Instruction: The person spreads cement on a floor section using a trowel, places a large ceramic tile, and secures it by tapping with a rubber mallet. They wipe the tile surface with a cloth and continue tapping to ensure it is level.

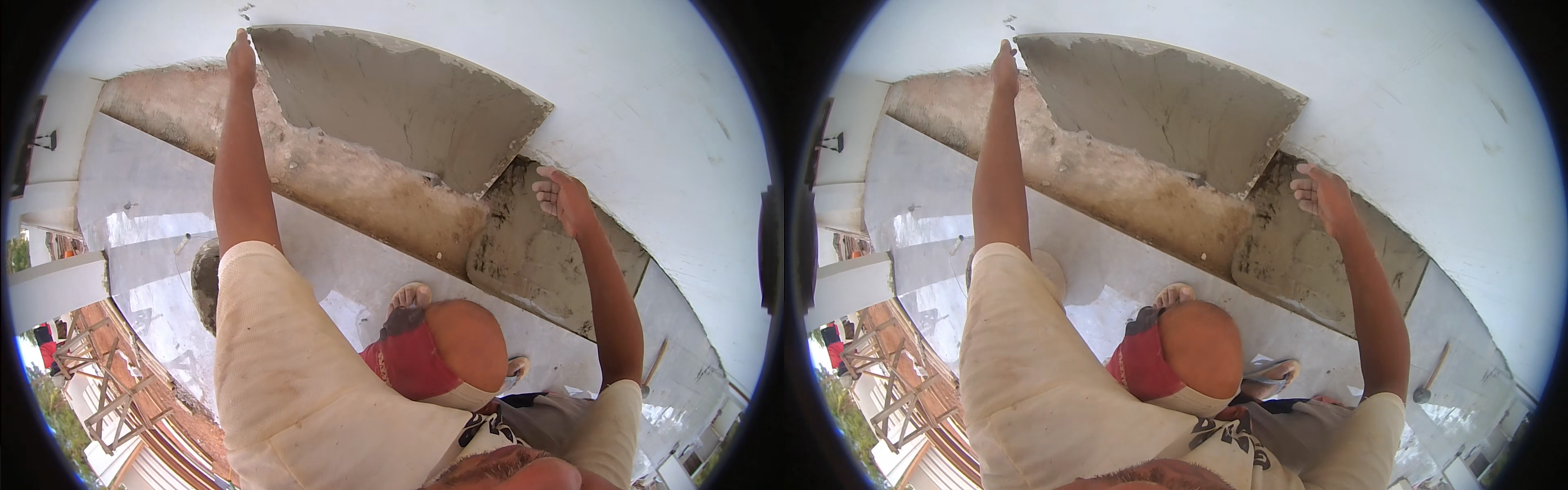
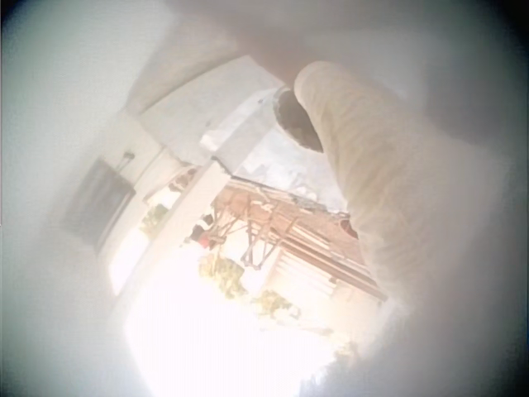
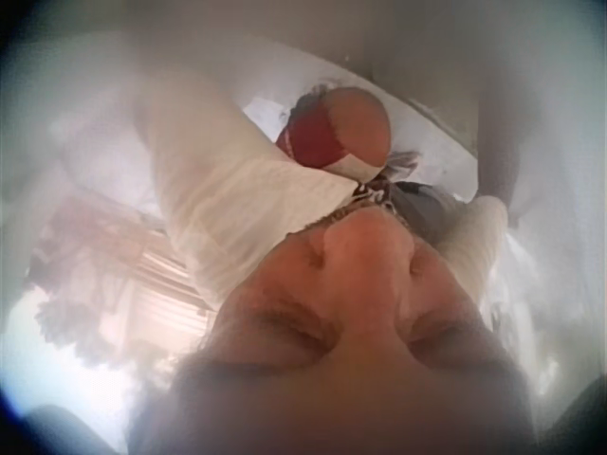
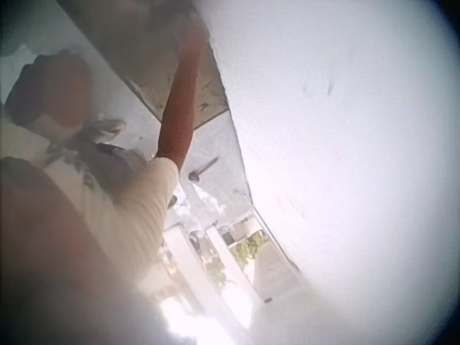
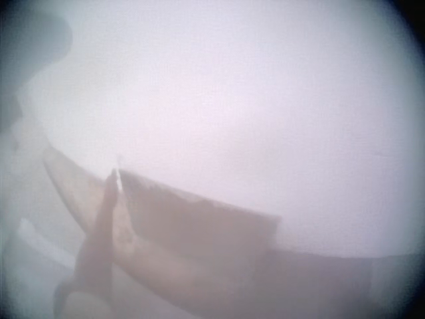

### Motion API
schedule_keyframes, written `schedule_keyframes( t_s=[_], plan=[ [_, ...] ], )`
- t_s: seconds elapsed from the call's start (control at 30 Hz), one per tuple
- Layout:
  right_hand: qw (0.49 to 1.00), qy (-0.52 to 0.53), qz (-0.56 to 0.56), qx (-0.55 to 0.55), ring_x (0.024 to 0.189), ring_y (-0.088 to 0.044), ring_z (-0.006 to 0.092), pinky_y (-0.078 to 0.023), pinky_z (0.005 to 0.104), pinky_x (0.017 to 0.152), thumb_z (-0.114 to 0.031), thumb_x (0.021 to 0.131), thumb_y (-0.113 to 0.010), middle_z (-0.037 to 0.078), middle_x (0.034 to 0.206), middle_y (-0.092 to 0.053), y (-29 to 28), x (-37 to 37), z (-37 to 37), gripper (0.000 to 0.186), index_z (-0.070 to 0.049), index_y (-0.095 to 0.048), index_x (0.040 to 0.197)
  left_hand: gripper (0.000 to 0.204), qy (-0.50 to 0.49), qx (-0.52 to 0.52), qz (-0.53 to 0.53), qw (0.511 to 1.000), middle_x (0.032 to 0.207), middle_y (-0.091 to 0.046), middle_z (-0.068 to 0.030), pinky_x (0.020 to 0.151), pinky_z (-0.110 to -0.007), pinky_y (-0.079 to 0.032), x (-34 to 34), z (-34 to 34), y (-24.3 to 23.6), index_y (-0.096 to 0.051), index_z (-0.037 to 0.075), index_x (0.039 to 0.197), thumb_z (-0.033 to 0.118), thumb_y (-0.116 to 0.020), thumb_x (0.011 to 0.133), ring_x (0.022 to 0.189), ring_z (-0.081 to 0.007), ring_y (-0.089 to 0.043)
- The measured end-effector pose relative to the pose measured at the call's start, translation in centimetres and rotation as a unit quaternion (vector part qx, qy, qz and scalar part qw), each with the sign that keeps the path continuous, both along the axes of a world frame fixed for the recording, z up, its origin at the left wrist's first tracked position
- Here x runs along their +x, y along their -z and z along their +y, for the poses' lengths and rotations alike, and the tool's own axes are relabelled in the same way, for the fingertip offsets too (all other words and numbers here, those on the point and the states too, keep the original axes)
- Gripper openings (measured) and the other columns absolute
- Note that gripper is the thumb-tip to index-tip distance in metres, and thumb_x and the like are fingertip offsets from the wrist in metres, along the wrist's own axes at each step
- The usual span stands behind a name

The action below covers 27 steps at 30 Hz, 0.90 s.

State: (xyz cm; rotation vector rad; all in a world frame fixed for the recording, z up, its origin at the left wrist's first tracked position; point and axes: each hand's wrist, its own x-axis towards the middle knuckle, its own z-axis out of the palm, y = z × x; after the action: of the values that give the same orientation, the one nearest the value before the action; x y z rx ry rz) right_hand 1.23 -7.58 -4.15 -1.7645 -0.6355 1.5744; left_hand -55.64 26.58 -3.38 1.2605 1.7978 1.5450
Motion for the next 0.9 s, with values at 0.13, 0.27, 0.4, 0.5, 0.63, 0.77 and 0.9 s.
schedule_keyframes(
  t_s=[0.13, 0.27, 0.4, 0.5, 0.63, 0.77, 0.9],
  plan=[
    [0.993, 0.110, 0.052, 0.003, 0.079, -0.061, 0.0134, -0.053, 0.0296, 0.072, -0.034, 0.105, -0.043, 0.007, 0.097, -0.067, 1.6, -2.4, 1.8, 0.046, 0.002, -0.053, 0.132, 0.059, 0.030, -0.020, -0.009, 0.999, 0.114, -0.066, -0.0206, 0.092, -0.044, -0.043, 0.4, 0.8, 1.2, -0.062, -0.010, 0.116, 0.043, -0.041, 0.101, 0.103, -0.0330, -0.058],
    [0.986, 0.146, 0.082, 0.023, 0.080, -0.061, 0.0148, -0.053, 0.0313, 0.072, -0.034, 0.105, -0.044, 0.008, 0.097, -0.067, 2.8, -3.7, 2.2, 0.045, 0.002, -0.052, 0.131, 0.062, 0.000, -0.034, 0.026, 0.999, 0.122, -0.063, -0.0206, 0.095, -0.043, -0.042, 0.6, 1.5, 1.6, -0.059, -0.009, 0.124, 0.045, -0.040, 0.102, 0.107, -0.0327, -0.057],
    [0.981, 0.175, 0.079, 0.035, 0.079, -0.062, 0.0163, -0.053, 0.0324, 0.073, -0.033, 0.104, -0.045, 0.009, 0.098, -0.066, 3.1, -5.2, 3.3, 0.044, 0.002, -0.050, 0.130, 0.069, 0.046, -0.093, -0.064, 0.993, 0.138, -0.053, -0.0148, 0.096, -0.045, -0.039, -0.5, 3.3, 1.6, -0.051, 0.000, 0.138, 0.055, -0.040, 0.099, 0.120, -0.0273, -0.050],
    [0.982, 0.169, 0.079, 0.039, 0.080, -0.062, 0.0172, -0.053, 0.0327, 0.074, -0.033, 0.104, -0.047, 0.010, 0.098, -0.066, 3.1, -5.6, 3.2, 0.044, 0.002, -0.050, 0.129, 0.075, 0.068, -0.084, -0.065, 0.992, 0.135, -0.055, -0.0164, 0.099, -0.039, -0.039, -1.5, 3.5, 2.1, -0.050, -0.005, 0.137, 0.058, -0.041, 0.099, 0.119, -0.0262, -0.051],
    [0.983, 0.166, 0.061, 0.039, 0.080, -0.062, 0.0173, -0.052, 0.0329, 0.074, -0.034, 0.104, -0.047, 0.010, 0.096, -0.067, 3.0, -5.5, 2.8, 0.043, 0.002, -0.051, 0.126, 0.075, 0.081, -0.118, -0.104, 0.984, 0.130, -0.058, -0.0172, 0.102, -0.038, -0.039, -2.0, 2.9, 1.7, -0.052, -0.006, 0.135, 0.058, -0.037, 0.100, 0.118, -0.0246, -0.053],
    [0.986, 0.145, 0.073, 0.028, 0.081, -0.063, 0.0167, -0.053, 0.0331, 0.075, -0.032, 0.103, -0.050, 0.010, 0.095, -0.068, 2.2, -5.2, 1.3, 0.040, 0.003, -0.053, 0.122, 0.072, 0.098, -0.093, -0.140, 0.981, 0.132, -0.058, -0.0157, 0.104, -0.045, -0.039, -3.3, -0.3, 1.2, -0.052, -0.003, 0.135, 0.057, -0.030, 0.102, 0.120, -0.0281, -0.055],
    [0.987, 0.132, 0.093, 0.005, 0.075, -0.063, 0.0156, -0.055, 0.0314, 0.070, -0.025, 0.101, -0.053, 0.011, 0.092, -0.068, 0.8, -5.9, 0.2, 0.031, 0.003, -0.056, 0.113, 0.065, 0.098, -0.107, -0.181, 0.973, 0.121, -0.060, -0.0138, 0.100, -0.043, -0.042, -6.6, -3.1, -0.2, -0.055, -0.002, 0.130, 0.053, -0.035, 0.103, 0.110, -0.0265, -0.057]
  ],
)
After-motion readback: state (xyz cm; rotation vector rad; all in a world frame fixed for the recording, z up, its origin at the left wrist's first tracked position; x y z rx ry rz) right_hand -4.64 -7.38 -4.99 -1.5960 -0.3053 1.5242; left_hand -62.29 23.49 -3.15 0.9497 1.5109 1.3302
